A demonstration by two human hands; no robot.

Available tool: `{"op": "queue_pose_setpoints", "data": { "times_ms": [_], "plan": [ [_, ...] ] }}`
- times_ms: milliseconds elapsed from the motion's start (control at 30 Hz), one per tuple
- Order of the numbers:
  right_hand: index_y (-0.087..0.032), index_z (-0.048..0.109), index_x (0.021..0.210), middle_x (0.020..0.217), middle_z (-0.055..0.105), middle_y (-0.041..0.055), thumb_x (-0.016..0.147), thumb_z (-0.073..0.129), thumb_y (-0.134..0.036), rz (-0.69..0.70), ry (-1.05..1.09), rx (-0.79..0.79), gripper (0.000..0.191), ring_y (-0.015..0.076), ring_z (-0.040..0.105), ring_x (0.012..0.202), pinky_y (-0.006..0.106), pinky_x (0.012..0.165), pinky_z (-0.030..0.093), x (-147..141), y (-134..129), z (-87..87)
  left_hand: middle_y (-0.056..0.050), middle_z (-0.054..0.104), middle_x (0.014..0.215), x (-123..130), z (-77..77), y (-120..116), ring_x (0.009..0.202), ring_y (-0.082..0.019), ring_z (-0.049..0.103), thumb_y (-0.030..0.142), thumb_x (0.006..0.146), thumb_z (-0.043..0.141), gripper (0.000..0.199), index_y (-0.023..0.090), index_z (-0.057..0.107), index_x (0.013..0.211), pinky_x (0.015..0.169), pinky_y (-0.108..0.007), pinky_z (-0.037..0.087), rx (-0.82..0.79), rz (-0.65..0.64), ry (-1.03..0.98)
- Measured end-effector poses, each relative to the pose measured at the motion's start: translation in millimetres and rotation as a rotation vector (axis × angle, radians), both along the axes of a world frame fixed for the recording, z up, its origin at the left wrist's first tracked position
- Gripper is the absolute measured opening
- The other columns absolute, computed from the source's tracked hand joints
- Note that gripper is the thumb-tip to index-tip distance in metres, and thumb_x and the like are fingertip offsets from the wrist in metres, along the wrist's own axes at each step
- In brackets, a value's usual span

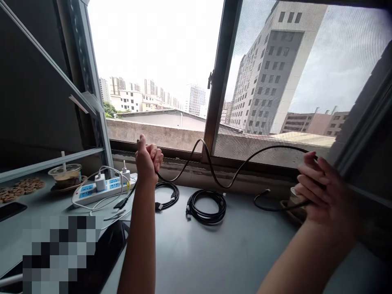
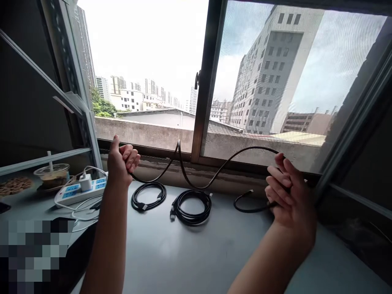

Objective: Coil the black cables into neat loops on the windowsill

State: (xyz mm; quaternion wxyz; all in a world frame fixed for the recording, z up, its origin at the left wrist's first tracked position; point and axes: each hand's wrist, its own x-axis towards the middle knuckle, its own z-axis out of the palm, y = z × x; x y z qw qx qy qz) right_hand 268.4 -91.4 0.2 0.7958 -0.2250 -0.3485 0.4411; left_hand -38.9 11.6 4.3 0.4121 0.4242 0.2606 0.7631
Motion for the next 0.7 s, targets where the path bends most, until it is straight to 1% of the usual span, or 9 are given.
{"op": "queue_pose_setpoints", "data": {
  "times_ms": [100,167,233,333,400,467,533,633,700],
  "plan": [
    [-0.023,0.062,0.089,0.073,0.050,-0.0036,0.076,0.064,-0.021,0.033,-0.025,-0.002,0.013,-0.0020,0.015,0.036,0.007,0.024,0.014,-1,6,0.4,0.004,0.016,0.027,12,6.6,-10,0.023,-0.004,0.014,0.047,0.091,0.024,0.060,0.019,0.022,0.038,0.028,-0.022,0.006,0.004,-0.032,-0.022],
    [-0.025,0.062,0.090,0.088,0.055,-0.0002,0.073,0.064,-0.022,0.008,-0.045,-0.006,0.017,-0.0018,0.027,0.041,0.005,0.026,0.018,-8,13,1.7,0.004,0.016,0.027,21,9.5,-16,0.023,-0.004,0.013,0.047,0.090,0.025,0.061,0.019,0.022,0.037,0.027,-0.022,0.004,-0.008,-0.115,0.022],
    [-0.027,0.062,0.094,0.095,0.057,0.0014,0.072,0.064,-0.027,-0.011,-0.122,-0.034,0.022,0.0003,0.037,0.048,0.005,0.027,0.020,-22,20,3.4,0.005,0.015,0.027,30,11.0,-22,0.022,-0.003,0.013,0.046,0.090,0.024,0.061,0.019,0.022,0.036,0.027,-0.020,0.004,-0.048,-0.323,0.091],
    [-0.029,0.058,0.111,0.106,0.058,0.0045,0.073,0.063,-0.039,-0.076,-0.462,-0.132,0.039,0.0077,0.051,0.062,0.008,0.027,0.024,-48,25,4.9,0.005,0.014,0.027,49,10.5,-37,0.022,-0.003,0.015,0.049,0.090,0.025,0.062,0.019,0.021,0.035,0.027,-0.018,0.004,-0.085,-0.732,0.187],
    [-0.029,0.049,0.125,0.110,0.057,0.0062,0.075,0.059,-0.046,-0.122,-0.717,-0.215,0.054,0.0114,0.055,0.064,0.012,0.028,0.028,-65,25,4.9,0.005,0.016,0.026,63,8.6,-49,0.022,-0.003,0.015,0.053,0.089,0.027,0.064,0.019,0.021,0.035,0.027,-0.018,0.005,-0.054,-0.859,0.259],
    [-0.030,0.037,0.135,0.105,0.059,0.0063,0.077,0.055,-0.052,-0.128,-0.831,-0.246,0.065,0.0115,0.053,0.057,0.015,0.028,0.029,-79,22,4.6,0.004,0.019,0.027,76,6.0,-59,0.023,-0.002,0.016,0.058,0.087,0.028,0.067,0.018,0.022,0.034,0.027,-0.019,0.006,-0.023,-0.869,0.355],
    [-0.031,0.030,0.139,0.087,0.062,0.0037,0.077,0.054,-0.055,-0.102,-0.855,-0.228,0.071,0.0105,0.049,0.047,0.016,0.028,0.028,-86,19,4.5,0.003,0.021,0.028,86,3.3,-65,0.024,-0.003,0.018,0.063,0.085,0.027,0.069,0.018,0.024,0.033,0.028,-0.020,0.007,-0.002,-0.830,0.447],
    [-0.028,0.032,0.139,0.052,0.051,-0.0038,0.076,0.053,-0.058,-0.074,-0.903,-0.196,0.072,0.0104,0.042,0.037,0.017,0.029,0.026,-89,13,4.7,0.002,0.022,0.029,94,-1.2,-66,0.027,-0.003,0.019,0.068,0.083,0.020,0.071,0.019,0.026,0.032,0.031,-0.022,0.011,0.038,-0.722,0.524],
    [-0.024,0.037,0.136,0.043,0.045,-0.0059,0.077,0.052,-0.059,-0.083,-0.946,-0.193,0.070,0.0102,0.040,0.033,0.017,0.029,0.025,-90,9,4.5,0.002,0.021,0.030,95,-4.1,-65,0.030,-0.004,0.020,0.068,0.083,0.016,0.071,0.019,0.027,0.033,0.034,-0.023,0.015,0.061,-0.632,0.589]
  ]
}}
